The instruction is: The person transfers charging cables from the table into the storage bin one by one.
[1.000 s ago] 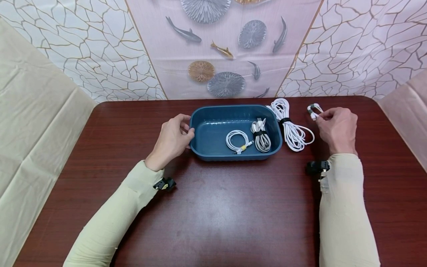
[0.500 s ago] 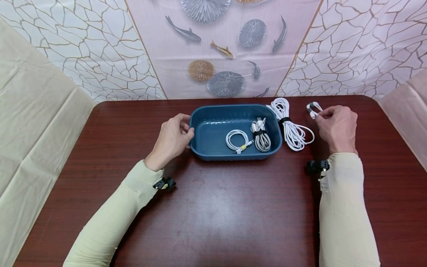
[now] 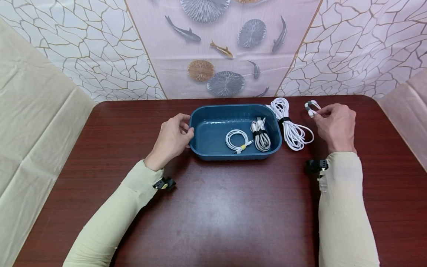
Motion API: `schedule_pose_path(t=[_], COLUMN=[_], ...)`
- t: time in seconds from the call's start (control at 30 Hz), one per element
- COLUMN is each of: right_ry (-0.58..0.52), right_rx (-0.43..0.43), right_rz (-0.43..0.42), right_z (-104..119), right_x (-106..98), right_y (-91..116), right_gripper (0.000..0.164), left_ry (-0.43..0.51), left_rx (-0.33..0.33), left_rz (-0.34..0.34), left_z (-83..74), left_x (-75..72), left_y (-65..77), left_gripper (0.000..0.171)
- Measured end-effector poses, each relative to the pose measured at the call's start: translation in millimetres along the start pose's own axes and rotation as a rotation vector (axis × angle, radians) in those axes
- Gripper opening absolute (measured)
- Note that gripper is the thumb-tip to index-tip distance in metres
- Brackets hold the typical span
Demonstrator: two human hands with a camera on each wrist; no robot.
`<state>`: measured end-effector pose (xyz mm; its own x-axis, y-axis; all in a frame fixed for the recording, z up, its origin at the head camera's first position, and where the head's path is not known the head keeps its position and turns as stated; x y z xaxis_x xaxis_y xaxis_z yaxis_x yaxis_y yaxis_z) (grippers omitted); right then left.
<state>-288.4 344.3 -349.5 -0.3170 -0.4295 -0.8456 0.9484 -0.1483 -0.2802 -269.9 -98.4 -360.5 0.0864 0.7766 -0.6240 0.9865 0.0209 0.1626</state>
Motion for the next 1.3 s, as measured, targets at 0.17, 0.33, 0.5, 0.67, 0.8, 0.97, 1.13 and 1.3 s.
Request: schedule_pose_path(t=[0.17, 0.33, 0.5, 0.67, 0.8, 0.97, 1.13, 1.3], right_ry=[-0.001, -0.001, 0.003, 0.0, -0.009, -0.017, -0.019, -0.012], right_rx=[-0.014, -0.036, -0.035, -0.034, -0.045, -0.054, -0.062, -0.069], right_rz=[-0.014, -0.031, -0.022, -0.018, -0.018, -0.008, -0.01, -0.014], right_z=[3, 6, 7, 10, 14, 19, 22, 24], right_x=[-2, -4, -5, -6, -6, -5, -5, -5], right_y=[-1, -1, -1, -1, -1, 0, -1, -2], right_gripper=[0.031, 0.031, 0.031, 0.032, 0.032, 0.032, 0.031, 0.031], left_ry=[-0.004, -0.002, 0.001, -0.002, -0.008, -0.011, -0.005, -0.006], left_rx=[0.0, 0.001, 0.001, -0.002, 0.0, 0.005, 0.004, 0.005], left_rz=[-0.001, 0.0, 0.003, 0.003, 0.0, -0.003, -0.003, -0.004], left_z=[-0.1, -0.3, -0.5, -0.4, -0.4, -0.3, -0.2, -0.1], left_x=[0.0, 0.2, 0.0, -0.3, -0.4, -0.2, 0.1, 0.1], left_y=[-0.2, -0.1, 0.4, 0.5, 0.3, 0.1, 0.2, 0.5], left_gripper=[0.041, 0.041, 0.041, 0.041, 0.041, 0.041, 0.041, 0.041])
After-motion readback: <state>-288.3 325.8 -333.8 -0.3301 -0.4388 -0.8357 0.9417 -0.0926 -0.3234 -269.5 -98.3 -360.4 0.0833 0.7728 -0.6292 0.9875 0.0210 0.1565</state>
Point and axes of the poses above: each hand's wrist, its own y-axis away from the middle knuckle, its own x-axis out of the palm, z = x × y, the point moved 9 cm from there along -y, towards the middle knuckle, and after that the axes turned 12 degrees about -x, right-handed, at the moved point
